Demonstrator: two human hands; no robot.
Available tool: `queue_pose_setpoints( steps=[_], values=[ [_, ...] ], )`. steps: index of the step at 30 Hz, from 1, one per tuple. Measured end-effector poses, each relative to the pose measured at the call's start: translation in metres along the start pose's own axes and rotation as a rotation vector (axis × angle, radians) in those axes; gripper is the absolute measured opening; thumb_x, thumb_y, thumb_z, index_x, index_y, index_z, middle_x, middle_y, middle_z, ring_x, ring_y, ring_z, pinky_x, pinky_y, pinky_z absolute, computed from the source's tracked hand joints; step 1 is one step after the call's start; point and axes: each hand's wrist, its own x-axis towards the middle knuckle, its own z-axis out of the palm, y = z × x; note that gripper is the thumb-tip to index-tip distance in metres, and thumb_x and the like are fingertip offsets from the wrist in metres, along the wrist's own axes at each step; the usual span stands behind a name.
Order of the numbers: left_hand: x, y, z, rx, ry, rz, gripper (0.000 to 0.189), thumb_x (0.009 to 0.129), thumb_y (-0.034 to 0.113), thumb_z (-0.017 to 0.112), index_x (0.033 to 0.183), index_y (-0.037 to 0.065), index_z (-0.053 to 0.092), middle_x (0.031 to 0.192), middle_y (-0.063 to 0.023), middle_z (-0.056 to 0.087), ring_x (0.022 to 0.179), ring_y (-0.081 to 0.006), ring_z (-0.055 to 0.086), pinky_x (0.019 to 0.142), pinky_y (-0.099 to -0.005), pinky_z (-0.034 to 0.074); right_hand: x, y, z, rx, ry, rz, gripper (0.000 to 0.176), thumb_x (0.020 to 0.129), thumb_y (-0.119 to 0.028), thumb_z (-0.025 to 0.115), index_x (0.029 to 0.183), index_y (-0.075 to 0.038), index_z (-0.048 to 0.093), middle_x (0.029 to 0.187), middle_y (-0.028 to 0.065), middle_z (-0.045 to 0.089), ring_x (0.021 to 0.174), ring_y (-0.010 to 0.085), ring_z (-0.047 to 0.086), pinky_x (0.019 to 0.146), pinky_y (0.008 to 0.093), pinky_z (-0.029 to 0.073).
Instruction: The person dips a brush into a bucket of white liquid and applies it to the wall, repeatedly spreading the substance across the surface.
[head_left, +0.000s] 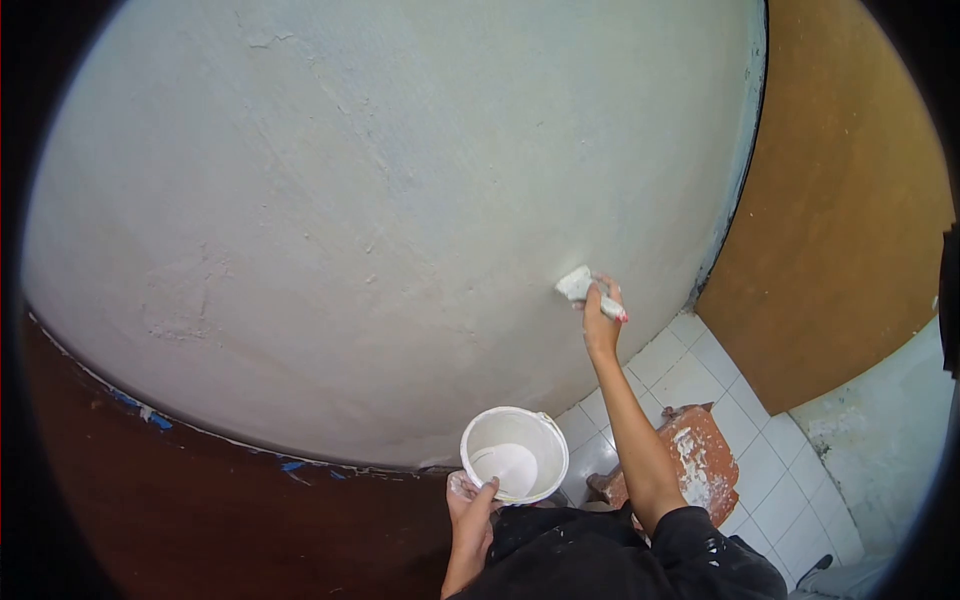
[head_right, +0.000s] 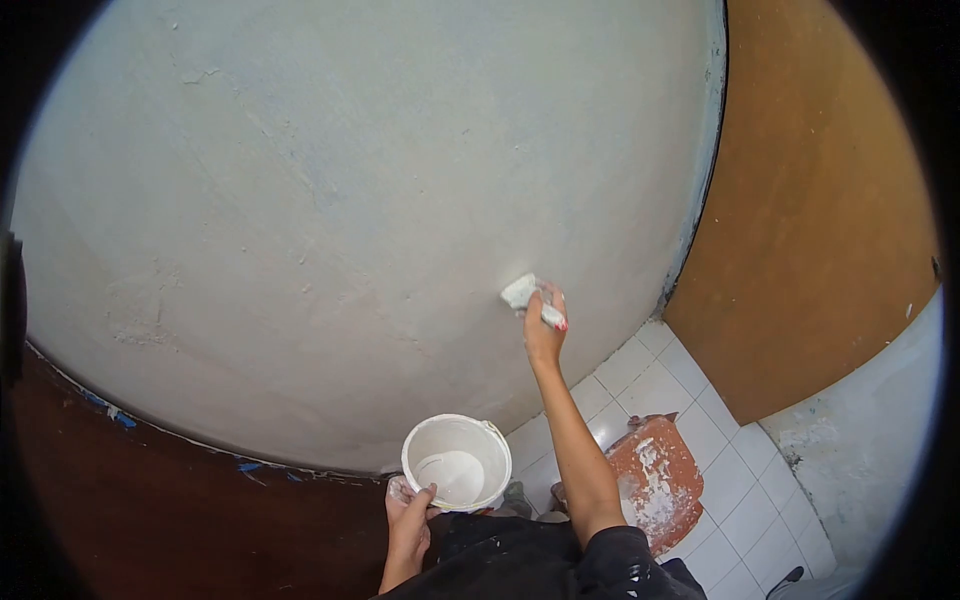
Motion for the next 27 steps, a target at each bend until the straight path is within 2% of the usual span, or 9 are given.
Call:
queue_pose_setpoints(
  steps=[5,9,12,14,17,20,21,23,27],
  values=[
    [-0.004,0.008,0.006,-0.023,-0.016,-0.020,0.029,0.086,0.004,0.071,0.106,0.006,0.051,0.096,-0.0054,0.062,0.080,-0.0128,0.065,0.059,-0.0238,0.053,0.010,-0.167,0.048,0.069,-0.097,-0.383,0.029,0.100,-0.021,0.052,0.123,-0.002,0.056,0.091,0.0111,0.070,0.082,0.0153,0.067,0.067,0.0298,0.054],
    [-0.001,0.007,0.002,-0.022,-0.014,-0.016,0.028,0.086,0.003,0.071,0.106,0.007,0.051,0.097,-0.0059,0.063,0.082,-0.0136,0.066,0.060,-0.0250,0.055,0.019,-0.223,0.073,0.321,-0.303,-0.545,0.032,0.101,-0.024,0.053,0.123,-0.001,0.054,0.092,0.0106,0.069,0.078,0.0134,0.064,0.063,0.0270,0.051],
    [0.003,0.004,-0.007,-0.007,-0.008,-0.009,0.028,0.086,0.003,0.071,0.106,0.006,0.051,0.098,-0.0069,0.063,0.083,-0.0144,0.066,0.061,-0.0264,0.056,0.005,-0.172,0.070,0.388,-0.225,-0.443,0.032,0.101,-0.025,0.053,0.123,-0.001,0.053,0.095,0.0097,0.068,0.075,0.0113,0.061,0.062,0.0261,0.048],
    [0.011,0.010,-0.011,0.003,-0.014,-0.011,0.027,0.086,0.002,0.070,0.105,0.006,0.050,0.097,-0.0073,0.063,0.082,-0.0148,0.066,0.061,-0.0273,0.057,-0.015,-0.050,0.048,0.375,-0.040,-0.246,0.031,0.102,-0.024,0.054,0.124,-0.003,0.053,0.095,0.0082,0.067,0.074,0.0104,0.060,0.062,0.0260,0.048],
    [0.007,0.021,-0.004,0.038,-0.017,-0.031,0.025,0.087,0.002,0.069,0.102,0.007,0.049,0.096,-0.0076,0.063,0.081,-0.0153,0.067,0.061,-0.0283,0.059,-0.024,0.061,0.002,0.292,0.111,-0.033,0.029,0.100,-0.021,0.055,0.124,-0.005,0.054,0.096,0.0080,0.068,0.074,0.0102,0.062,0.058,0.0235,0.047],
    [0.017,0.022,-0.015,0.060,-0.053,-0.047,0.026,0.087,0.002,0.068,0.102,0.008,0.049,0.097,-0.0078,0.063,0.083,-0.0156,0.068,0.062,-0.0285,0.059,-0.023,0.064,-0.004,0.124,0.110,0.031,0.028,0.099,-0.021,0.055,0.120,-0.004,0.057,0.090,0.0085,0.069,0.066,0.0104,0.061,0.055,0.0239,0.047],
    [0.021,0.022,-0.018,0.057,-0.072,-0.044,0.026,0.087,0.002,0.068,0.102,0.008,0.049,0.098,-0.0079,0.064,0.084,-0.0156,0.068,0.062,-0.0284,0.059,-0.020,0.052,-0.005,0.052,0.109,0.026,0.027,0.099,-0.022,0.055,0.119,-0.003,0.058,0.088,0.0088,0.069,0.062,0.0105,0.060,0.055,0.0240,0.046],
    [0.028,0.022,-0.024,0.052,-0.109,-0.044,0.026,0.086,0.002,0.068,0.103,0.008,0.049,0.099,-0.0079,0.064,0.084,-0.0155,0.068,0.063,-0.0283,0.059,-0.017,-0.012,0.016,0.052,0.086,-0.034,0.022,0.099,-0.018,0.055,0.113,-0.002,0.061,0.087,0.0072,0.067,0.071,0.0108,0.063,0.058,0.0260,0.052],
    [0.045,0.022,-0.034,0.075,-0.184,-0.050,0.027,0.085,0.001,0.068,0.104,0.007,0.049,0.099,-0.0080,0.065,0.082,-0.0149,0.068,0.063,-0.0285,0.059,-0.006,-0.155,0.061,0.086,-0.009,-0.369,0.025,0.099,-0.020,0.056,0.114,-0.001,0.060,0.084,0.0092,0.066,0.069,0.0129,0.064,0.059,0.0268,0.053]
  ],
)
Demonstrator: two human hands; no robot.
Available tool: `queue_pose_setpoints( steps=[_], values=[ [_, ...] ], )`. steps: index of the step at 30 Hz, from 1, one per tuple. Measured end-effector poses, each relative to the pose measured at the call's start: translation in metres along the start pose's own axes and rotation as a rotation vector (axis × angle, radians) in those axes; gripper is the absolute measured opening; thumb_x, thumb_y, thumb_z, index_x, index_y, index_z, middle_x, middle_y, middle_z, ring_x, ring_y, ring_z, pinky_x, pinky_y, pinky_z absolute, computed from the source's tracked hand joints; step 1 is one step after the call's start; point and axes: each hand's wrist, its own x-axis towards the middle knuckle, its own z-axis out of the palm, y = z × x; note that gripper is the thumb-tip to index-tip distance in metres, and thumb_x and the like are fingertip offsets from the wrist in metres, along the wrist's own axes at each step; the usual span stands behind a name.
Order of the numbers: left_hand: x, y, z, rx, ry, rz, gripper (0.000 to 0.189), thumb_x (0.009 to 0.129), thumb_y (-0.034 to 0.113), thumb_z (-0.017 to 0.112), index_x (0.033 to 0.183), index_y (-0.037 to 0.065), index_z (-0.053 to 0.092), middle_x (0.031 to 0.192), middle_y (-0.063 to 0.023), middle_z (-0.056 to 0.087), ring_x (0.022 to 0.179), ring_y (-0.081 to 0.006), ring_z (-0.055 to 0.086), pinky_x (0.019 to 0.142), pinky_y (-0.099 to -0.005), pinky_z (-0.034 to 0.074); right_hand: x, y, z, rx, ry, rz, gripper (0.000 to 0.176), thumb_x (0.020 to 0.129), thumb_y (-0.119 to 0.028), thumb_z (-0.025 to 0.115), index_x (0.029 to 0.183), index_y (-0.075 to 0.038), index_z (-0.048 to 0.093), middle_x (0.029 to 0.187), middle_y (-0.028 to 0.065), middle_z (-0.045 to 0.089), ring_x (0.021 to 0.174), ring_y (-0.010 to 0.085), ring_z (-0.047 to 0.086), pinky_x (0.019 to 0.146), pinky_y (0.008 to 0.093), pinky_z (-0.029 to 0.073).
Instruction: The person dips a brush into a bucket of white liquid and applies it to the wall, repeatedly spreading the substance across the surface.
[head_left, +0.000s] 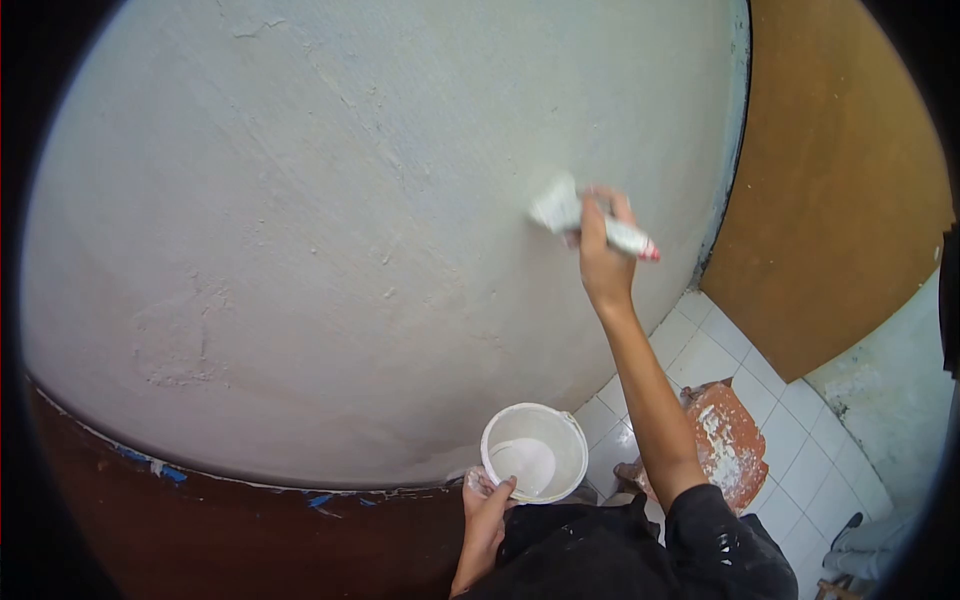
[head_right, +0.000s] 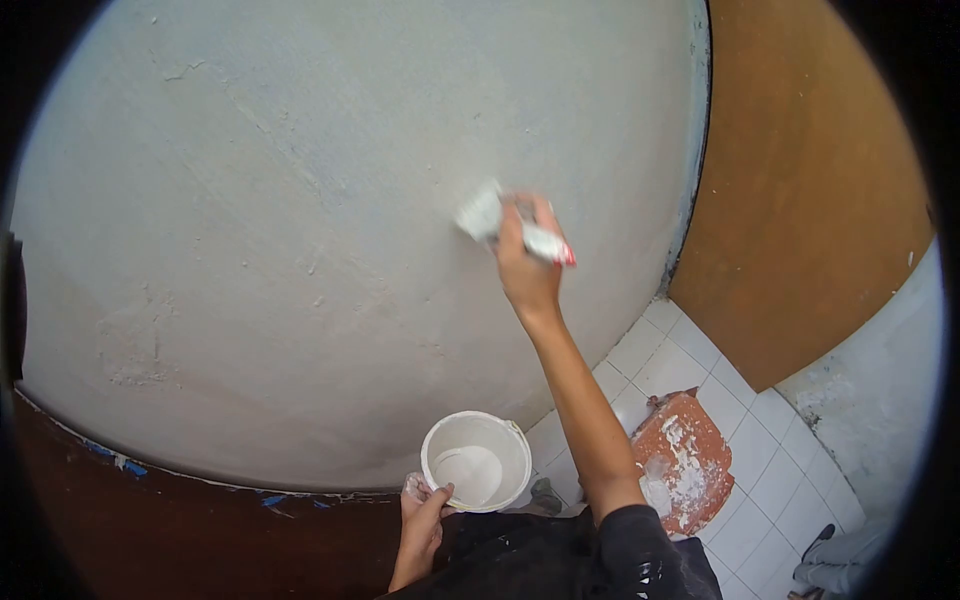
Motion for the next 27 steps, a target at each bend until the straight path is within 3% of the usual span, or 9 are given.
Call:
queue_pose_setpoints(
  steps=[2,5,10,12,13,15,18,23,27],
  values=[
    [0.004,0.000,-0.004,0.003,-0.052,0.003,0.027,0.085,0.001,0.068,0.104,0.007,0.050,0.098,-0.0079,0.065,0.081,-0.0147,0.068,0.062,-0.0284,0.059,0.024,-0.042,0.024,0.182,-0.048,-0.184,0.027,0.100,-0.021,0.055,0.115,0.000,0.058,0.083,0.0103,0.066,0.069,0.0134,0.064,0.060,0.0276,0.053],
    [0.013,0.006,-0.010,-0.006,-0.130,0.019,0.026,0.085,0.001,0.068,0.103,0.008,0.050,0.097,-0.0074,0.065,0.081,-0.0142,0.068,0.062,-0.0279,0.059,0.029,-0.048,0.038,0.371,-0.091,-0.212,0.028,0.100,-0.021,0.054,0.116,0.001,0.057,0.084,0.0110,0.066,0.068,0.0134,0.063,0.062,0.0277,0.051],
    [0.031,-0.002,-0.029,0.042,-0.183,-0.009,0.025,0.084,0.000,0.067,0.100,0.008,0.049,0.093,-0.0052,0.063,0.078,-0.0131,0.067,0.061,-0.0274,0.059,-0.052,0.101,-0.008,0.378,0.208,0.099,0.027,0.101,-0.023,0.054,0.118,-0.003,0.056,0.092,0.0098,0.067,0.078,0.0144,0.062,0.066,0.0285,0.051],
    [0.037,-0.001,-0.034,0.065,-0.174,-0.030,0.025,0.084,-0.001,0.067,0.100,0.008,0.049,0.091,-0.0048,0.062,0.078,-0.0129,0.066,0.062,-0.0281,0.059,-0.105,0.170,-0.040,0.263,0.292,0.276,0.025,0.100,-0.024,0.054,0.114,-0.003,0.056,0.085,0.0079,0.067,0.064,0.0127,0.061,0.055,0.0253,0.048],
    [0.041,-0.001,-0.036,0.074,-0.172,-0.041,0.026,0.083,-0.001,0.066,0.100,0.008,0.049,0.091,-0.0045,0.062,0.077,-0.0128,0.066,0.062,-0.0284,0.059,-0.118,0.182,-0.048,0.204,0.296,0.376,0.024,0.100,-0.023,0.054,0.113,-0.003,0.057,0.081,0.0071,0.066,0.059,0.0118,0.059,0.050,0.0241,0.046],
    [0.046,-0.006,-0.042,0.075,-0.187,-0.022,0.025,0.083,-0.002,0.066,0.099,0.008,0.049,0.090,-0.0051,0.061,0.077,-0.0130,0.066,0.062,-0.0291,0.059,-0.118,0.183,-0.047,0.071,0.249,0.385,0.021,0.099,-0.021,0.054,0.109,-0.003,0.058,0.077,0.0068,0.066,0.055,0.0111,0.058,0.047,0.0237,0.045],
    [0.051,-0.011,-0.052,0.068,-0.189,0.002,0.026,0.082,-0.003,0.065,0.099,0.008,0.048,0.090,-0.0060,0.062,0.077,-0.0135,0.066,0.062,-0.0292,0.059,-0.091,0.124,-0.020,-0.120,0.189,0.275,0.019,0.097,-0.018,0.054,0.103,-0.001,0.061,0.075,0.0081,0.066,0.055,0.0109,0.060,0.046,0.0244,0.045],
    [0.050,-0.016,-0.051,-0.027,-0.150,0.099,0.028,0.081,-0.005,0.065,0.100,0.006,0.049,0.092,-0.0067,0.062,0.078,-0.0140,0.067,0.061,-0.0275,0.060,-0.007,-0.028,0.047,0.178,0.065,-0.187,0.022,0.100,-0.017,0.050,0.105,0.002,0.058,0.081,0.0103,0.065,0.059,0.0145,0.061,0.053,0.0278,0.051],
    [0.036,-0.005,-0.052,-0.034,-0.150,0.074,0.028,0.081,-0.005,0.064,0.101,0.006,0.049,0.095,-0.0079,0.063,0.082,-0.0150,0.068,0.066,-0.0293,0.060,0.007,-0.047,0.060,0.315,-0.047,-0.251,0.026,0.100,-0.019,0.050,0.114,0.002,0.055,0.092,0.0135,0.066,0.069,0.0183,0.065,0.059,0.0310,0.055]
  ],
)
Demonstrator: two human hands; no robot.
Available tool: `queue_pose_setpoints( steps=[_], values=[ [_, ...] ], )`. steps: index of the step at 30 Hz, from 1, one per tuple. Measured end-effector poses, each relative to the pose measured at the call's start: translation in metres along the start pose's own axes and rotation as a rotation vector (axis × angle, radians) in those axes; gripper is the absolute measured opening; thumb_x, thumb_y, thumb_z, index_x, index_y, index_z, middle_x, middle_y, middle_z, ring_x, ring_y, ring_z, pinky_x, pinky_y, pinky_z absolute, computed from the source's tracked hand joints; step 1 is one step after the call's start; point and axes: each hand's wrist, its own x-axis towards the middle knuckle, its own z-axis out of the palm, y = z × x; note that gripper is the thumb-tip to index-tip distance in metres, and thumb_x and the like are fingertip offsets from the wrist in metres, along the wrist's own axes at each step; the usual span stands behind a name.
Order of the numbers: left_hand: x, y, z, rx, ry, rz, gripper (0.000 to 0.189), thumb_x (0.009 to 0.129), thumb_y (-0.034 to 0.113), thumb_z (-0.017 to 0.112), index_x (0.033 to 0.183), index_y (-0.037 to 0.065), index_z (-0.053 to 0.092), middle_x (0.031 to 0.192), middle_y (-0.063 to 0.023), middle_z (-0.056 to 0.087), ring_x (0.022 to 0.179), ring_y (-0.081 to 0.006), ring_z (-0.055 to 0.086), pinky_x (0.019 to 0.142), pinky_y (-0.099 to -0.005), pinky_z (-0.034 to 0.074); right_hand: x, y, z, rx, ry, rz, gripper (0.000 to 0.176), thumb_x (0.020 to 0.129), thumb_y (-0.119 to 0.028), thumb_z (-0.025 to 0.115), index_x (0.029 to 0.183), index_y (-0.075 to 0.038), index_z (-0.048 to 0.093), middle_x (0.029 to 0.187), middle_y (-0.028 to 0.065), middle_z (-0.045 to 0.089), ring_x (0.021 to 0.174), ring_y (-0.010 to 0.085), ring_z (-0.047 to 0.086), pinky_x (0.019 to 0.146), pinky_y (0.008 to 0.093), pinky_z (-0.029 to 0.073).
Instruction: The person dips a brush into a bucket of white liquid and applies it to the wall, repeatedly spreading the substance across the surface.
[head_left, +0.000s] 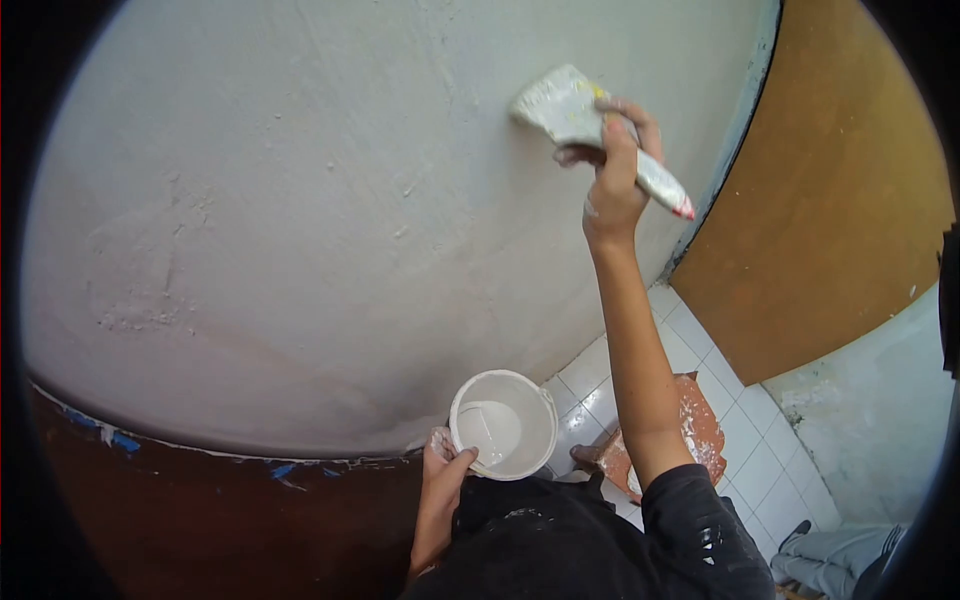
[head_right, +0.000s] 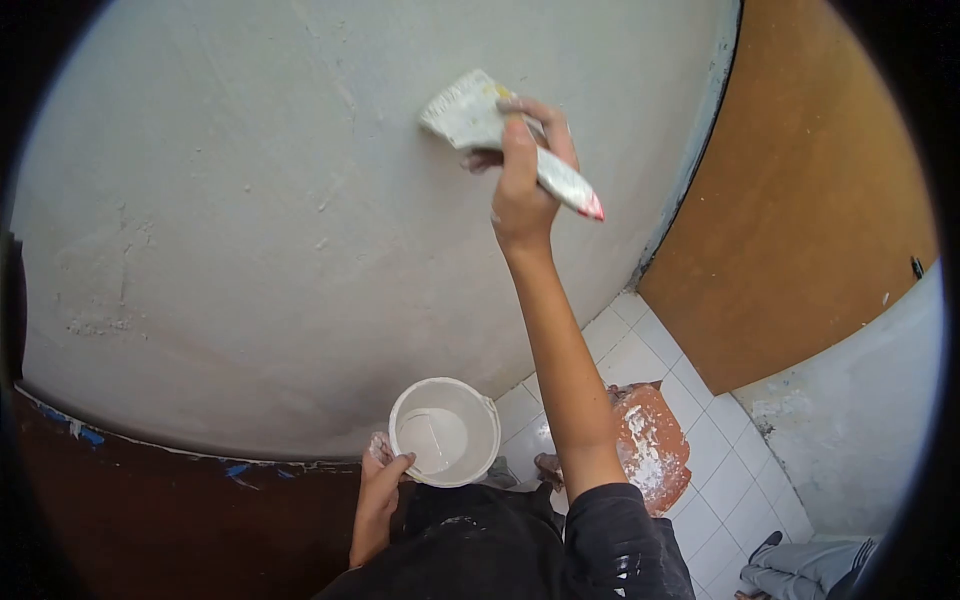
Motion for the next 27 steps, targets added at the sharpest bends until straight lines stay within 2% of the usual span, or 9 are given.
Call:
queue_pose_setpoints(
  steps=[4,6,7,9,13,16,21,24,27],
  values=[
    [-0.016,-0.002,-0.003,-0.021,0.076,-0.033,0.026,0.081,-0.005,0.064,0.101,0.005,0.050,0.096,-0.0086,0.064,0.084,-0.0154,0.068,0.067,-0.0301,0.060,-0.097,0.089,-0.073,-0.042,0.197,0.187,0.031,0.100,-0.023,0.052,0.123,-0.002,0.051,0.099,0.0130,0.067,0.084,0.0189,0.066,0.062,0.0310,0.055],
    [-0.021,-0.003,-0.005,-0.033,0.102,-0.068,0.026,0.081,-0.005,0.064,0.101,0.004,0.051,0.095,-0.0082,0.064,0.084,-0.0157,0.068,0.067,-0.0306,0.060,-0.165,0.131,-0.117,-0.045,0.388,0.483,0.028,0.099,-0.025,0.053,0.118,-0.005,0.053,0.090,0.0120,0.068,0.063,0.0156,0.064,0.050,0.0259,0.050],
    [-0.024,-0.004,-0.008,-0.040,0.100,-0.086,0.025,0.081,-0.005,0.063,0.101,0.004,0.051,0.094,-0.0078,0.064,0.084,-0.0159,0.068,0.067,-0.0311,0.060,-0.190,0.148,-0.137,-0.064,0.386,0.495,0.022,0.099,-0.022,0.052,0.112,-0.005,0.054,0.083,0.0113,0.067,0.054,0.0134,0.060,0.043,0.0246,0.044],
    [-0.030,-0.008,-0.012,-0.028,0.118,-0.083,0.025,0.081,-0.005,0.063,0.101,0.004,0.052,0.093,-0.0073,0.063,0.083,-0.0159,0.068,0.066,-0.0312,0.059,-0.201,0.145,-0.143,-0.160,0.318,0.519,0.020,0.099,-0.021,0.052,0.109,-0.004,0.055,0.080,0.0094,0.066,0.053,0.0117,0.058,0.043,0.0244,0.042],
    [-0.040,-0.003,-0.010,-0.012,0.189,-0.060,0.025,0.081,-0.006,0.064,0.098,0.005,0.050,0.089,-0.0054,0.061,0.074,-0.0116,0.063,0.061,-0.0266,0.054,-0.146,0.099,-0.092,-0.372,0.178,0.458,0.017,0.099,-0.019,0.052,0.105,-0.004,0.056,0.074,0.0065,0.063,0.051,0.0093,0.053,0.042,0.0232,0.039],
    [-0.040,-0.004,-0.011,-0.035,0.205,-0.040,0.025,0.081,-0.007,0.064,0.097,0.006,0.050,0.087,-0.0039,0.060,0.074,-0.0097,0.061,0.064,-0.0252,0.051,-0.074,0.037,-0.024,-0.157,0.040,0.152,0.019,0.100,-0.019,0.051,0.104,-0.002,0.056,0.073,0.0059,0.063,0.053,0.0097,0.055,0.044,0.0231,0.042],
    [-0.040,-0.007,-0.013,-0.037,0.197,-0.038,0.025,0.080,-0.008,0.064,0.098,0.005,0.051,0.088,-0.0037,0.060,0.077,-0.0098,0.061,0.069,-0.0259,0.051,-0.029,-0.013,0.036,0.122,-0.089,0.027,0.026,0.101,-0.023,0.049,0.113,0.000,0.054,0.090,0.0155,0.066,0.065,0.0179,0.065,0.057,0.0300,0.055],
    [-0.040,-0.009,-0.015,-0.064,0.200,-0.054,0.025,0.080,-0.007,0.065,0.097,0.005,0.051,0.088,-0.0048,0.061,0.076,-0.0109,0.062,0.065,-0.0263,0.053,-0.075,0.032,0.007,0.081,-0.001,0.103,0.032,0.102,-0.025,0.048,0.122,-0.001,0.050,0.104,0.0172,0.065,0.078,0.0206,0.067,0.063,0.0325,0.056],
    [-0.043,-0.009,-0.016,-0.079,0.207,-0.082,0.023,0.081,-0.005,0.065,0.097,0.005,0.051,0.089,-0.0066,0.062,0.076,-0.0134,0.065,0.062,-0.0281,0.057,-0.168,0.104,-0.061,0.059,0.181,0.328,0.036,0.102,-0.028,0.051,0.129,-0.005,0.045,0.116,0.0126,0.062,0.092,0.0217,0.067,0.065,0.0330,0.057]
  ],
)
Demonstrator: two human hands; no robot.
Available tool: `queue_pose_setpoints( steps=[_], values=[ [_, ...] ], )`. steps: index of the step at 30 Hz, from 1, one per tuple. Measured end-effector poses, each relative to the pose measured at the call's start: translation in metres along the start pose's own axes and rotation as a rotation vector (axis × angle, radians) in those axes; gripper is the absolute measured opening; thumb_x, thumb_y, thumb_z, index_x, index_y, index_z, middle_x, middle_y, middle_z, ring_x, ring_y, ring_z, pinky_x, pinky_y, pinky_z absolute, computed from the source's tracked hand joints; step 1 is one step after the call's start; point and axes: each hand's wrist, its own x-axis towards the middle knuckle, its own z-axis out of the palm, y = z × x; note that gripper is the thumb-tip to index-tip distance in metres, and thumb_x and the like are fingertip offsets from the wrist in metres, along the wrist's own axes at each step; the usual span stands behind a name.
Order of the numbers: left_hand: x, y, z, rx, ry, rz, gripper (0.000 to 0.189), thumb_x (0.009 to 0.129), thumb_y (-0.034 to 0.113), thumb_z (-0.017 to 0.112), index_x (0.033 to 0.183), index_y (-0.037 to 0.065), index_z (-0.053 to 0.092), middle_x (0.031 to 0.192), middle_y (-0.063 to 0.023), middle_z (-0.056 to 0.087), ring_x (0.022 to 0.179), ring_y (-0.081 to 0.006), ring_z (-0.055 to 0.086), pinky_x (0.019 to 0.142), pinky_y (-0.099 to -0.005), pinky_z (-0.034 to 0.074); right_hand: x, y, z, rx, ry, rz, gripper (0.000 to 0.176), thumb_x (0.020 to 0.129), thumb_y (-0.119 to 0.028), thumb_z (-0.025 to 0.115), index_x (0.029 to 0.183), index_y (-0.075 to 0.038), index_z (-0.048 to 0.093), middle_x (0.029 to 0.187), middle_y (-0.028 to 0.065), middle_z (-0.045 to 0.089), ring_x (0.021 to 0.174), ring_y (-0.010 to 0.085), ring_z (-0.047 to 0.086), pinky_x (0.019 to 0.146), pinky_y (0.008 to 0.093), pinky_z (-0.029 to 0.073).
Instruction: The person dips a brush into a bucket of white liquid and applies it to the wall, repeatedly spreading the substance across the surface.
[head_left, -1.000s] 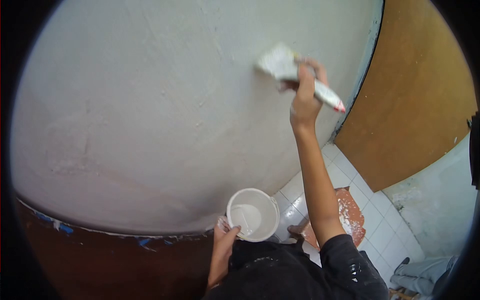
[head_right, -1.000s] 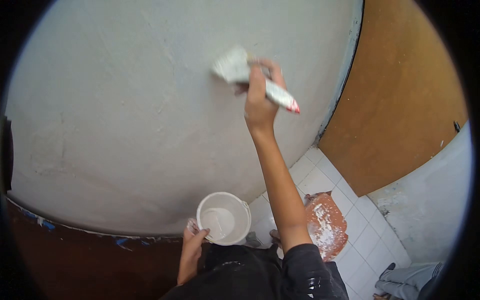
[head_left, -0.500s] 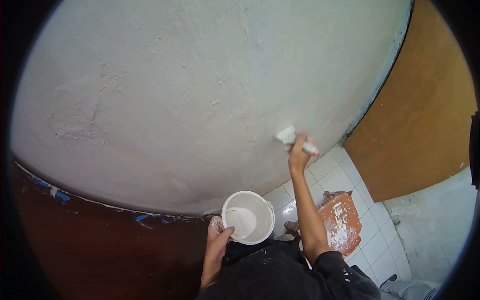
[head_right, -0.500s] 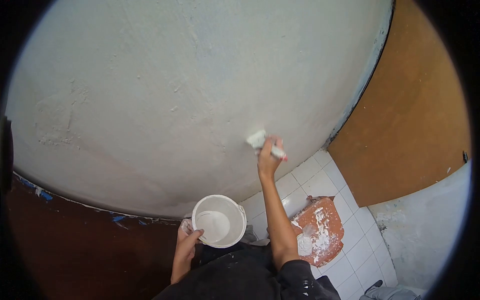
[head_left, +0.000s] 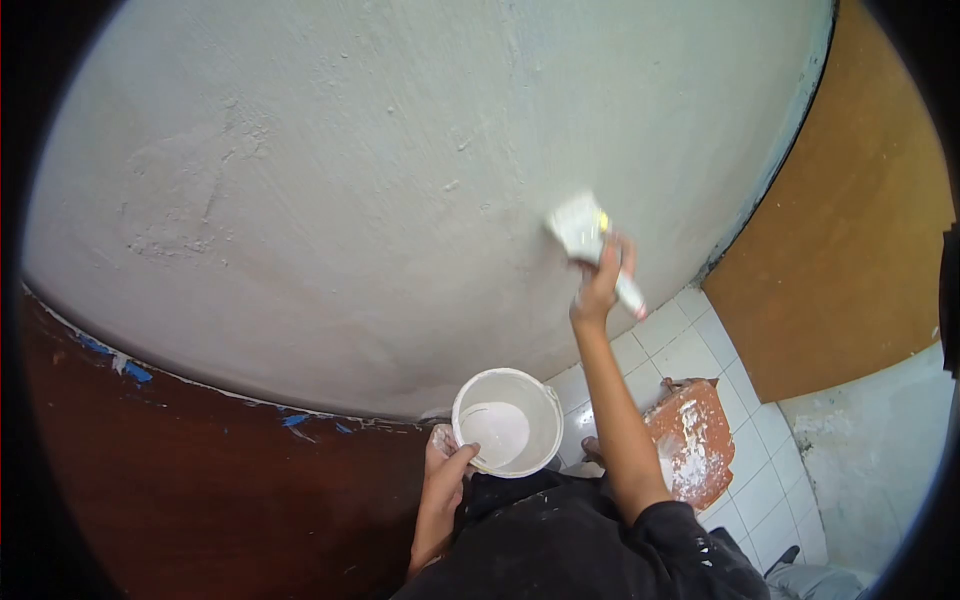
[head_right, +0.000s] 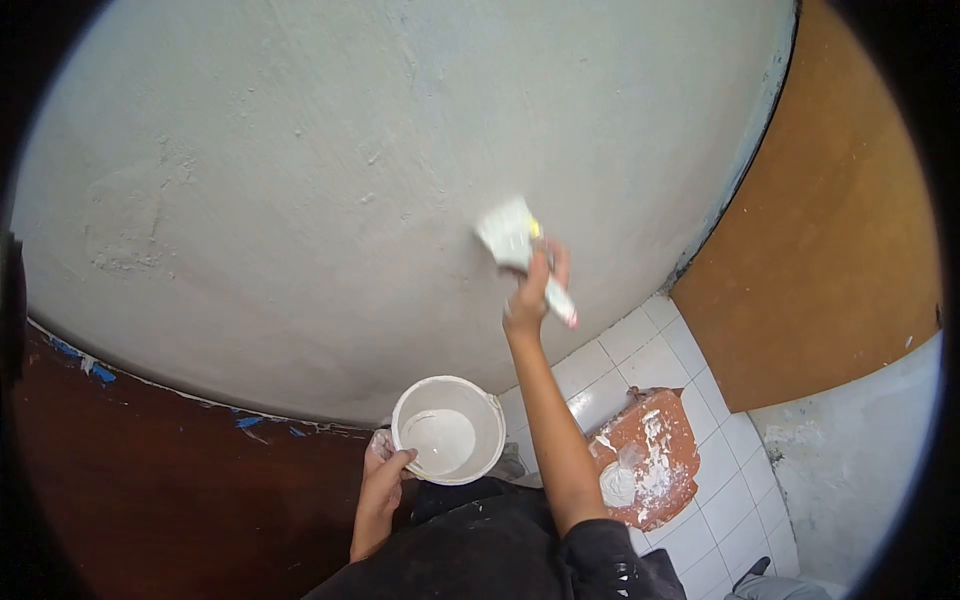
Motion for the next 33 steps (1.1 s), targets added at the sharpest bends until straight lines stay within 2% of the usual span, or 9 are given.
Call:
queue_pose_setpoints(
  steps=[2,6,11,16,19,22,26,30,33],
  values=[
    [0.002,-0.006,-0.006,0.033,-0.015,0.000,0.023,0.082,-0.002,0.064,0.099,0.005,0.051,0.093,-0.0092,0.064,0.079,-0.0168,0.069,0.064,-0.0309,0.061,-0.034,0.048,-0.046,-0.035,0.204,0.119,0.030,0.101,-0.027,0.052,0.123,-0.007,0.049,0.107,0.0121,0.065,0.083,0.0188,0.067,0.062,0.0301,0.056],
    [0.001,-0.005,-0.007,0.043,-0.010,0.017,0.023,0.082,-0.003,0.063,0.100,0.005,0.051,0.093,-0.0088,0.064,0.077,-0.0171,0.069,0.062,-0.0310,0.061,-0.030,0.017,-0.039,-0.279,0.166,0.241,0.019,0.100,-0.018,0.053,0.110,-0.002,0.056,0.077,0.0061,0.065,0.059,0.0098,0.058,0.049,0.0247,0.046],
    [0.004,-0.006,-0.014,0.015,-0.010,0.024,0.023,0.082,-0.002,0.063,0.101,0.005,0.052,0.093,-0.0078,0.064,0.076,-0.0168,0.069,0.061,-0.0301,0.061,0.034,-0.107,0.077,-0.301,-0.160,-0.146,0.021,0.100,-0.018,0.052,0.103,0.001,0.060,0.080,0.0098,0.067,0.064,0.0113,0.061,0.055,0.0256,0.051],
    [0.001,0.007,-0.009,-0.062,0.012,0.021,0.026,0.081,-0.005,0.064,0.100,0.006,0.051,0.094,-0.0079,0.063,0.075,-0.0146,0.067,0.058,-0.0262,0.057,0.060,-0.143,0.114,-0.003,-0.419,-0.225,0.034,0.102,-0.022,0.050,0.128,0.000,0.050,0.109,0.0165,0.064,0.080,0.0201,0.066,0.070,0.0320,0.056],
    [0.003,0.004,-0.015,-0.020,0.047,0.011,0.024,0.082,-0.004,0.064,0.098,0.006,0.050,0.092,-0.0078,0.063,0.075,-0.0142,0.067,0.058,-0.0261,0.058,0.039,-0.071,0.063,0.137,-0.301,-0.071,0.044,0.102,-0.023,0.051,0.139,-0.002,0.039,0.117,0.0163,0.061,0.095,0.0211,0.064,0.080,0.0357,0.055],
    [0.005,0.005,-0.017,-0.001,0.040,0.003,0.024,0.082,-0.004,0.065,0.097,0.006,0.049,0.091,-0.0079,0.063,0.074,-0.0139,0.067,0.057,-0.0265,0.059,-0.023,0.013,-0.020,0.064,0.012,0.154,0.051,0.102,-0.025,0.052,0.145,-0.005,0.032,0.125,0.0171,0.057,0.109,0.0234,0.060,0.089,0.0363,0.051],
    [0.011,-0.005,-0.023,0.012,0.035,-0.013,0.023,0.083,-0.005,0.064,0.096,0.006,0.048,0.090,-0.0084,0.062,0.074,-0.0144,0.067,0.058,-0.0276,0.060,-0.086,0.124,-0.131,-0.228,0.316,0.342,0.043,0.099,-0.018,0.054,0.139,-0.004,0.045,0.121,0.0141,0.059,0.099,0.0198,0.063,0.074,0.0311,0.055],
    [0.010,-0.010,-0.019,-0.042,0.035,-0.082,0.023,0.084,-0.007,0.064,0.094,0.005,0.048,0.090,-0.0093,0.062,0.076,-0.0161,0.068,0.061,-0.0298,0.062,-0.105,0.168,-0.190,-0.453,0.189,0.467,0.040,0.099,-0.020,0.055,0.134,-0.004,0.049,0.092,0.0087,0.067,0.071,0.0119,0.061,0.062,0.0247,0.050],
    [0.012,-0.020,-0.018,-0.071,0.029,-0.128,0.023,0.084,-0.006,0.064,0.094,0.006,0.047,0.090,-0.0099,0.062,0.077,-0.0171,0.068,0.063,-0.0316,0.063,-0.077,0.129,-0.156,-0.569,0.116,0.475,0.039,0.098,-0.016,0.055,0.134,-0.003,0.048,0.094,0.0096,0.066,0.078,0.0130,0.063,0.066,0.0270,0.053]
  ],
)
